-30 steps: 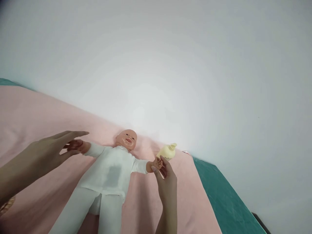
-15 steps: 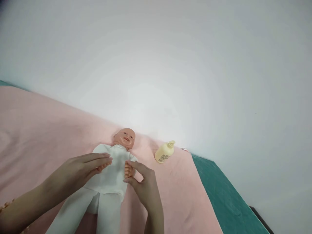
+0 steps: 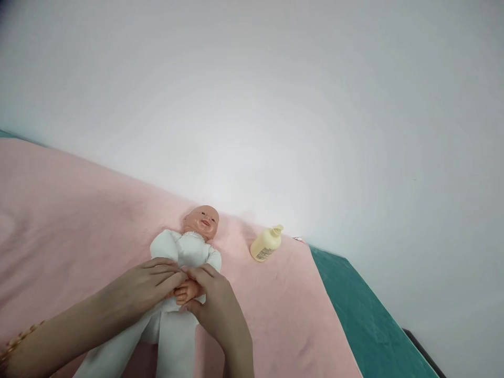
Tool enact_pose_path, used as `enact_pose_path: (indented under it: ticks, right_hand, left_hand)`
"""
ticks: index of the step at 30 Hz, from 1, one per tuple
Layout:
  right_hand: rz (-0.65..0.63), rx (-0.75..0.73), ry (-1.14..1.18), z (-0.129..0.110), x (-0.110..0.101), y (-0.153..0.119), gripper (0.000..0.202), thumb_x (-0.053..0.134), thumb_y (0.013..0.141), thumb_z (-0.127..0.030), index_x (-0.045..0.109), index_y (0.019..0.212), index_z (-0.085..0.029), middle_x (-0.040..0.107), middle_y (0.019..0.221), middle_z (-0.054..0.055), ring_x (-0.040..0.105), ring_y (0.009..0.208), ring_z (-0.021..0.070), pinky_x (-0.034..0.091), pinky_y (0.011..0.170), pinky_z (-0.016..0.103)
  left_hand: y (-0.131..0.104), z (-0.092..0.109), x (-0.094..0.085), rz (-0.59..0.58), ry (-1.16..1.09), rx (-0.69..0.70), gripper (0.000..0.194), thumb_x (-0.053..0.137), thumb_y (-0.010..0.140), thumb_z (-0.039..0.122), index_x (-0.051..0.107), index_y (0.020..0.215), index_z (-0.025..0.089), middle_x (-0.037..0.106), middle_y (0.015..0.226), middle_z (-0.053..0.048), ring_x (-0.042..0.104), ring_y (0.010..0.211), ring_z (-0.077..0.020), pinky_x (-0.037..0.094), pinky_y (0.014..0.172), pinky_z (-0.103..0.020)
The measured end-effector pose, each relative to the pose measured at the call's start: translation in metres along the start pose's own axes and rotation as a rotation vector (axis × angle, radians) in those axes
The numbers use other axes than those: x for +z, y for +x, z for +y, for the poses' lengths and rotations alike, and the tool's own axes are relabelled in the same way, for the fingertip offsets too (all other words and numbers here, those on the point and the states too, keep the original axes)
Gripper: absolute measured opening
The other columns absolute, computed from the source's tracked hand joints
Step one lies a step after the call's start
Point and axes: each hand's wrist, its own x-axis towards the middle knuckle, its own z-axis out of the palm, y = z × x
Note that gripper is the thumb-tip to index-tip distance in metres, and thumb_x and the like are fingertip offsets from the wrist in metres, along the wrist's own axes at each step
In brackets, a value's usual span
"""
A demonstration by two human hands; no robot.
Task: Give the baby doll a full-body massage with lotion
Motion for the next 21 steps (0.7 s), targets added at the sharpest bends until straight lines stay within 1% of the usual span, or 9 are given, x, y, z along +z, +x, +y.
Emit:
enact_pose_path:
  ticks: [3,6,8,11,14,16,18,19,21]
  right_hand:
    - [-0.006,0.026,-0.071,-0.003,0.003,0.0,0.038,0.072,0.075,-0.004,0.067,0.107,-0.024,0.065,0.103,-0.001,0.062,0.095,0.016,0.048,0.082,0.025]
    - [0.007,0.084,-0.159,-0.006,0.007,0.0,0.023,0.07,0.075,-0.004,0.063,0.089,-0.021,0.062,0.094,-0.002,0.06,0.083,0.0141,0.044,0.07,0.023]
    - [0.009,0.111,-0.2,-0.007,0.01,0.0,0.02,0.071,0.075,-0.006,0.06,0.084,-0.02,0.062,0.092,-0.002,0.058,0.079,0.0134,0.04,0.065,0.023]
    - [0.01,0.12,-0.258,-0.009,0.014,0.0,0.019,0.07,0.076,-0.006,0.058,0.083,-0.019,0.062,0.092,-0.001,0.057,0.079,0.0138,0.039,0.064,0.023]
    - [0.004,0.122,-0.289,-0.011,0.013,-0.001,0.017,0.066,0.079,-0.005,0.06,0.087,-0.019,0.063,0.095,0.0,0.059,0.081,0.0151,0.041,0.065,0.024]
    - [-0.004,0.102,-0.266,-0.011,0.009,-0.002,0.026,0.064,0.079,-0.004,0.064,0.099,-0.021,0.065,0.102,0.001,0.061,0.087,0.0164,0.045,0.071,0.026]
    - [0.009,0.08,-0.215,-0.009,0.003,-0.004,0.041,0.064,0.079,-0.003,0.063,0.114,-0.024,0.065,0.113,0.001,0.062,0.098,0.0175,0.048,0.082,0.028]
    - [0.027,0.076,-0.19,-0.008,-0.002,-0.006,0.046,0.064,0.079,-0.003,0.061,0.12,-0.025,0.064,0.118,0.002,0.062,0.103,0.0176,0.048,0.087,0.029]
    - [0.082,0.094,-0.15,-0.004,-0.012,-0.012,0.05,0.064,0.079,-0.004,0.06,0.124,-0.025,0.064,0.123,0.002,0.061,0.109,0.0173,0.047,0.094,0.029]
  left_hand:
    - [0.001,0.002,-0.001,-0.038,0.027,-0.023,0.02,0.042,0.092,0.007,0.055,0.084,0.019,0.066,0.075,0.001,0.062,0.07,-0.0162,0.049,0.083,-0.032]
    - [0.001,0.004,-0.003,-0.076,0.072,-0.062,0.019,0.042,0.09,0.005,0.054,0.084,0.019,0.062,0.073,0.001,0.059,0.071,-0.0168,0.047,0.08,-0.032]
    - [0.001,0.004,-0.003,-0.065,0.073,-0.065,0.018,0.043,0.089,0.005,0.053,0.082,0.019,0.061,0.074,0.001,0.058,0.071,-0.0172,0.047,0.08,-0.033]
    - [0.001,0.003,0.0,-0.041,0.062,-0.049,0.021,0.043,0.087,0.002,0.053,0.081,0.019,0.061,0.075,0.001,0.058,0.071,-0.0169,0.046,0.083,-0.034]
    - [0.002,0.003,0.0,-0.035,0.059,-0.043,0.022,0.042,0.087,0.0,0.053,0.082,0.019,0.062,0.076,0.002,0.059,0.072,-0.0168,0.045,0.088,-0.035]
    - [0.004,0.002,-0.005,-0.029,0.039,-0.051,0.023,0.043,0.085,-0.001,0.052,0.08,0.019,0.061,0.074,0.002,0.058,0.07,-0.0169,0.046,0.083,-0.034]
    - [0.006,0.0,-0.016,-0.021,0.01,-0.08,0.025,0.043,0.082,-0.004,0.051,0.077,0.02,0.06,0.072,0.003,0.057,0.067,-0.0164,0.045,0.078,-0.033]
    - [0.006,-0.002,-0.024,-0.02,0.002,-0.105,0.026,0.043,0.08,-0.005,0.052,0.077,0.02,0.06,0.071,0.003,0.057,0.068,-0.0163,0.045,0.078,-0.032]
    - [0.004,-0.008,-0.041,-0.019,0.016,-0.149,0.028,0.043,0.081,-0.004,0.056,0.085,0.02,0.063,0.076,0.003,0.06,0.075,-0.0166,0.043,0.084,-0.033]
